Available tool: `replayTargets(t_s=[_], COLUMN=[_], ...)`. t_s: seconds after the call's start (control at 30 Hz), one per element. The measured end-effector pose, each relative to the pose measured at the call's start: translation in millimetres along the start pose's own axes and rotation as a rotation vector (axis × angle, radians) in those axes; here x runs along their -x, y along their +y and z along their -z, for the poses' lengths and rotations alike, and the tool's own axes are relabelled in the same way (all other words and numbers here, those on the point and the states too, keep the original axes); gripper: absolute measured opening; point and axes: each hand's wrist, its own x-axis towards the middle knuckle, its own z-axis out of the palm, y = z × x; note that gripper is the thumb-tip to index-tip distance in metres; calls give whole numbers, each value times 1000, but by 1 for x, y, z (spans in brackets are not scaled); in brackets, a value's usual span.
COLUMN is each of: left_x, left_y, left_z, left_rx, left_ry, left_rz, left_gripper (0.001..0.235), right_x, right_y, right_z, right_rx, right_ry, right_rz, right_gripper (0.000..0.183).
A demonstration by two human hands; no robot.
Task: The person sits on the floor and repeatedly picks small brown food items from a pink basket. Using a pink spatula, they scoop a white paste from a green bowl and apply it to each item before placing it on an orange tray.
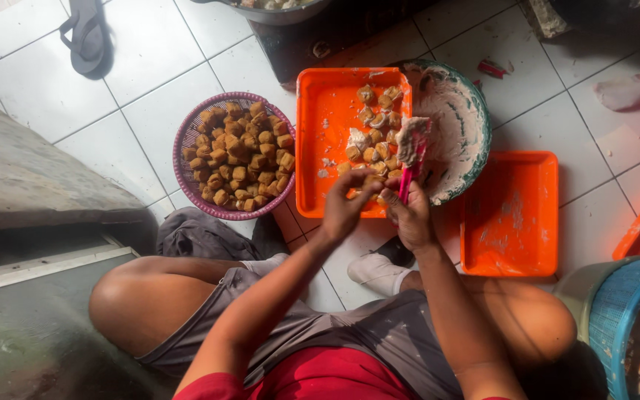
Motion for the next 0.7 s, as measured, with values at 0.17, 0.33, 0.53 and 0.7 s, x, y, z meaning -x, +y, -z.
replayTargets(t_s=[0.17, 0.33, 0.53, 0.7], left_x=[7, -8, -9, -7], left_y=[3, -4, 8, 41], left_z=[-26, -28, -19, -18], left_rx=[359, 357, 425, -65], left_ry=[1, -27, -106, 49], left_rz=[237, 228, 184, -152], left_gripper=[19, 23, 13, 12], right_x=[2, -1, -8, -3], right_y=[-5, -5, -8, -7], right_z=[1, 7, 2, -17], right_rx=[82, 174, 70, 17], right_ry=[7, 4, 10, 141], right_rz=[193, 240, 290, 199], right_gripper=[35, 33, 35, 35])
